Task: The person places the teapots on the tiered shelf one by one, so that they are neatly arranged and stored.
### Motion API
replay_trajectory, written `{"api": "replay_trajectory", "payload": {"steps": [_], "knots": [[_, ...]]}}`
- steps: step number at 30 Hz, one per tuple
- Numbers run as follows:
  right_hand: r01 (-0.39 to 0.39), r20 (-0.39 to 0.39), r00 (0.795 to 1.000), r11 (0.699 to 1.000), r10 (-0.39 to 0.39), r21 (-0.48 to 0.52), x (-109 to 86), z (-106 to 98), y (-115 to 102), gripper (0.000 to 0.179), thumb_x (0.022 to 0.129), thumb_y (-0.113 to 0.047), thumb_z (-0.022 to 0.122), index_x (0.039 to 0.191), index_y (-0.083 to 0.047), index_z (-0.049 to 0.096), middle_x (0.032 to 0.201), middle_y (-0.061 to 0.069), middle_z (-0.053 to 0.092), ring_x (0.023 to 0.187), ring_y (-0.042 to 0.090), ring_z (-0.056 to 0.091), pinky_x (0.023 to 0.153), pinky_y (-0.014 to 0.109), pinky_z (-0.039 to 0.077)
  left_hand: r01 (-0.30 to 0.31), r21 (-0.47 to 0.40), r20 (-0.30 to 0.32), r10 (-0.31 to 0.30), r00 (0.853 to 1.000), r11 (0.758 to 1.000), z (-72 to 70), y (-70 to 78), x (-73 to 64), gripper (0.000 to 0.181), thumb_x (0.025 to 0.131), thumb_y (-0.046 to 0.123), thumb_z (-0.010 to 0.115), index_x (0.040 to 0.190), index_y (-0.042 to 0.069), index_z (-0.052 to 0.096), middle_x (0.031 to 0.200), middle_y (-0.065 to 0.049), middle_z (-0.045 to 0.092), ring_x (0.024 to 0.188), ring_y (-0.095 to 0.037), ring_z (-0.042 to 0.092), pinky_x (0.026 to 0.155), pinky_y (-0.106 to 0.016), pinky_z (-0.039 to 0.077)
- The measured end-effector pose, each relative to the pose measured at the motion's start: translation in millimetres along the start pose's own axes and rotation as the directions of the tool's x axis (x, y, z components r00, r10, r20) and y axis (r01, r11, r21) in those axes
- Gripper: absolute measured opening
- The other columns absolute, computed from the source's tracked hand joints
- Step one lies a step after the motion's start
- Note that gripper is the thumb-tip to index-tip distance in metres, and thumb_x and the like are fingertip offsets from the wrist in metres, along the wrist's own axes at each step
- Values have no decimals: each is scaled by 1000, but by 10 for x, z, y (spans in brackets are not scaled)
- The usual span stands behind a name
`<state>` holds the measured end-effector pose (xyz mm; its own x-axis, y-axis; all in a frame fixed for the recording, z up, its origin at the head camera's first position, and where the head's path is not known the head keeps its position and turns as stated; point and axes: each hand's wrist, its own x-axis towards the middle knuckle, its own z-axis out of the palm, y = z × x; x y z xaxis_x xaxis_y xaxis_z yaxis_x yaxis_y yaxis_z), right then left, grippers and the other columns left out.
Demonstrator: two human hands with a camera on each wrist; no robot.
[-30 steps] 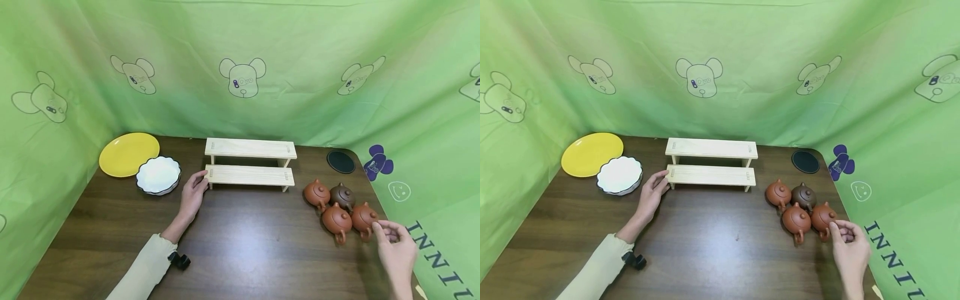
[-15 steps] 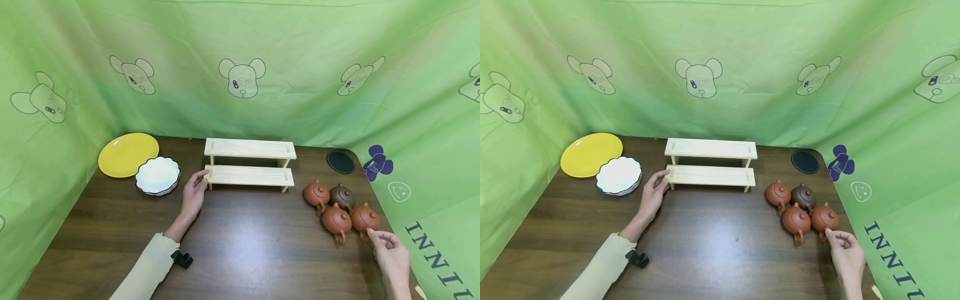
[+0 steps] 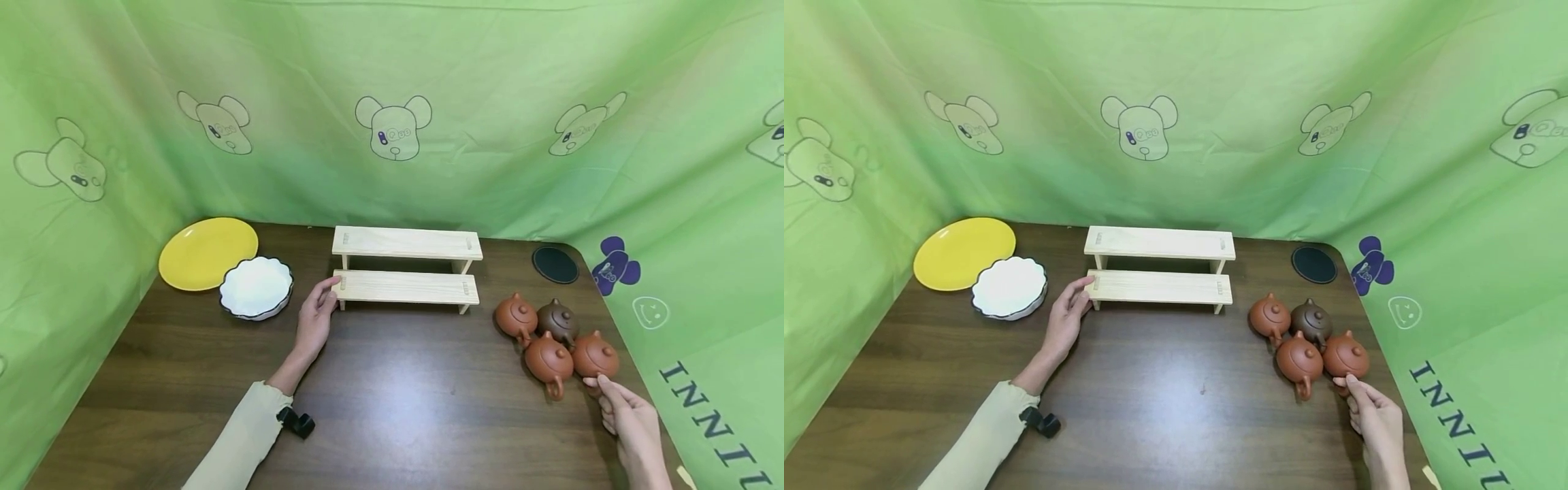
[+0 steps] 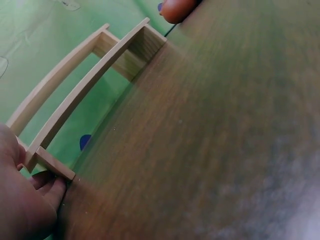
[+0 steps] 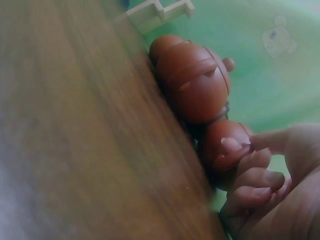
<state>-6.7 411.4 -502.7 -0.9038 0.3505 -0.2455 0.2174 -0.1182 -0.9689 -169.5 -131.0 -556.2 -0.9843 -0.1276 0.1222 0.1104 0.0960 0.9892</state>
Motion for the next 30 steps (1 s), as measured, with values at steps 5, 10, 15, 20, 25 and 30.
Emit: {"api": "replay_trajectory", "payload": {"steps": [5,10,15,20,25,30], "knots": [[15,52,998,999,-18,44,16,-11,45,41,117,-16,58,94,-24,91,60,-14,49,55,17,14,55,46,-2,5,-28,45,-3,999,1000,-65,-288,82,34,118,26,58,150,26,68,144,-7,74,132,-17,66,110,-30,54],[30,66,997,996,-35,82,21,-10,63,39,117,-13,57,98,-20,91,64,-13,55,59,17,21,55,44,0,10,-36,43,-8,999,999,-77,-310,97,33,117,32,60,148,28,69,137,-5,76,123,-15,68,104,-24,56],[43,53,998,996,-47,72,12,-10,72,38,116,-11,59,98,-19,91,66,-11,60,55,7,38,55,43,4,36,13,27,-36,999,999,-75,-271,99,32,115,31,63,146,34,71,112,-3,79,86,-16,58,77,-25,47],[61,44,997,993,-66,99,5,-13,80,37,116,-8,59,99,-16,91,69,-11,66,57,-2,50,55,40,8,38,24,26,-38,999,999,-71,-253,93,32,116,27,62,146,34,71,112,-2,79,86,-17,58,75,-27,46],[79,47,995,980,-89,181,0,-17,83,38,116,-4,56,101,-12,90,73,-9,70,53,4,41,54,38,5,36,22,30,-37,999,999,-70,-237,86,31,116,28,62,145,36,71,117,-2,79,88,-18,59,77,-26,46],[89,25,995,965,-98,245,-28,-22,70,38,115,-1,55,103,-10,90,76,-7,73,52,9,34,54,36,3,23,52,10,-23,1000,998,-56,-158,62,31,116,23,62,145,28,72,124,1,81,102,-18,66,86,-25,52]]}}
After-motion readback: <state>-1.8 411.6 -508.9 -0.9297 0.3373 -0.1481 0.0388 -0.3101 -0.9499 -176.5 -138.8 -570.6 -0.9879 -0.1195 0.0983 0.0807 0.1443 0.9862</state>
